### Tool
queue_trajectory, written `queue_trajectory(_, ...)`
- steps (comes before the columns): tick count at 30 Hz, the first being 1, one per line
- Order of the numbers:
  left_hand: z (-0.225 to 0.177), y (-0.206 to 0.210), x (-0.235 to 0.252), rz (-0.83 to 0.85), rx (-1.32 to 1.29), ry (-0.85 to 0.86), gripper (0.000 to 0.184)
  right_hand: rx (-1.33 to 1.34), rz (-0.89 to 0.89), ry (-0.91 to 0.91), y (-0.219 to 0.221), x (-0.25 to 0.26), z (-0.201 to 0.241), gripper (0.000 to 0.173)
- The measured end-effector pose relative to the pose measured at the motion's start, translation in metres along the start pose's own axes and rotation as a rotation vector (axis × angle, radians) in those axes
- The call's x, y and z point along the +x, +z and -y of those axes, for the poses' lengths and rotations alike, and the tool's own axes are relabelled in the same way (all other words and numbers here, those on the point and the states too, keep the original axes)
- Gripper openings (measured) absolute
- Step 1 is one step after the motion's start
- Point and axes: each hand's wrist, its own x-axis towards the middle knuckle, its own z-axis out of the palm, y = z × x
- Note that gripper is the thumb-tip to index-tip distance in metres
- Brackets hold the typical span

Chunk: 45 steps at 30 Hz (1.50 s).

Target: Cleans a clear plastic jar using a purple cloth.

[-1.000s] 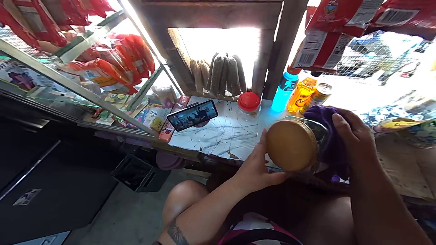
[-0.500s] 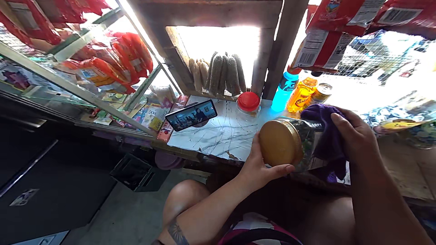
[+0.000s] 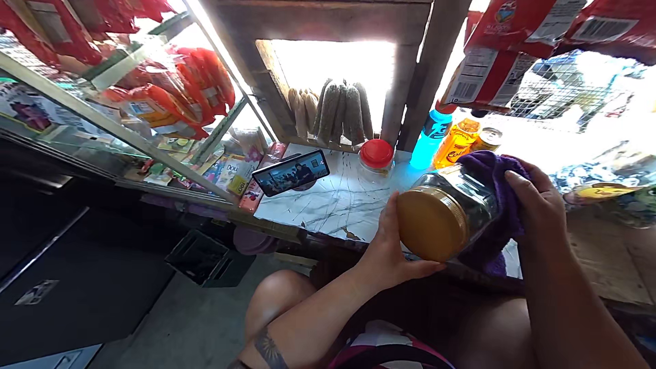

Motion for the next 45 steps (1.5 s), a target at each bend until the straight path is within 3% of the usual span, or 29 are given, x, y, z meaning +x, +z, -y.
queue_trajectory(15, -0.001, -0.007, 0.001, 0.041, 0.095, -0.05, 0.129, -0.056, -0.02, 0.065, 0.009, 0.0, 0.001, 0.03)
queue_trajectory(33, 0.0, -0.002, 0.001, 0.095, -0.001, -0.106, 0.131, -0.049, -0.029, 0.043, 0.008, -0.002, 0.002, 0.029)
queue_trajectory(40, 0.0, 0.003, -0.003, 0.063, 0.078, -0.052, 0.138, -0.067, -0.02, 0.019, 0.01, -0.003, 0.001, 0.029)
queue_trajectory(45, -0.001, 0.006, -0.005, -0.045, 0.102, -0.148, 0.143, -0.126, 0.015, -0.003, 0.017, -0.008, 0.001, 0.033)
